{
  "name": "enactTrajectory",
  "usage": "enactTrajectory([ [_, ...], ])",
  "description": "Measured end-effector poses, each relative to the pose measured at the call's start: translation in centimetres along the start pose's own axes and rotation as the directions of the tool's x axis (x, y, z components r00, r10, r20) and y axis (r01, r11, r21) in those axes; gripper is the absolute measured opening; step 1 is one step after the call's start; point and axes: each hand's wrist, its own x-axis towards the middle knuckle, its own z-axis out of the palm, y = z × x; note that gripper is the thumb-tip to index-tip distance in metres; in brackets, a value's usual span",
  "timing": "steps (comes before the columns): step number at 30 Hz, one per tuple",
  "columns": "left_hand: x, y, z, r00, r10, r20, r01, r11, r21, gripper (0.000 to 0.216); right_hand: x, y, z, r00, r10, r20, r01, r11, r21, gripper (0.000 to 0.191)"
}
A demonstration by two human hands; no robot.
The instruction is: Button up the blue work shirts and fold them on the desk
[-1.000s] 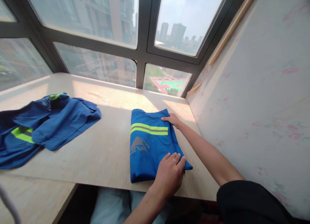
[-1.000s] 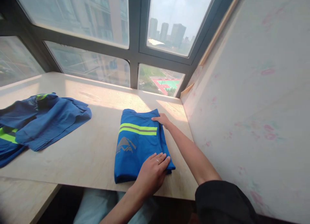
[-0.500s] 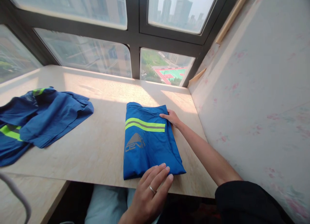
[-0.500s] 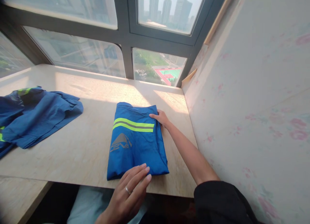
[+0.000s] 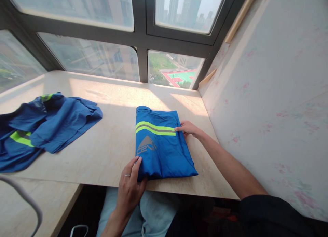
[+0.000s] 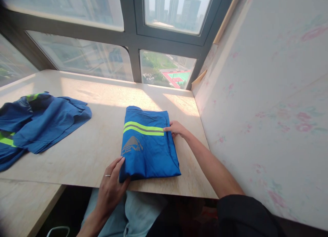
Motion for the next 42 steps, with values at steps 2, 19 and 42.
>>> enactTrajectory([
  [2, 0.1, -0.2, 0.2, 1.0, 0.001, -0.011, 0.0, 1.0, 0.026, 0.071, -0.1, 0.4, 0.1, 0.998, -0.056, -0.025, 0.055, 0.998, -0.025, 0.046],
  [19, -1.0, -3.5, -1.1, 0.969, 0.227, 0.093, -0.238, 0.964, 0.123, 0.072, -0.7, 2.8, 0.7, 0.91, -0.314, -0.272, 0.229, 0.926, -0.301, 0.031],
  [42, 8.2, -1.5, 2.7, 0.902, 0.122, 0.413, -0.213, 0.96, 0.183, 0.069, 6.5, -10.2, 13.9, 0.669, -0.726, 0.159, 0.518, 0.302, -0.8, 0.061],
])
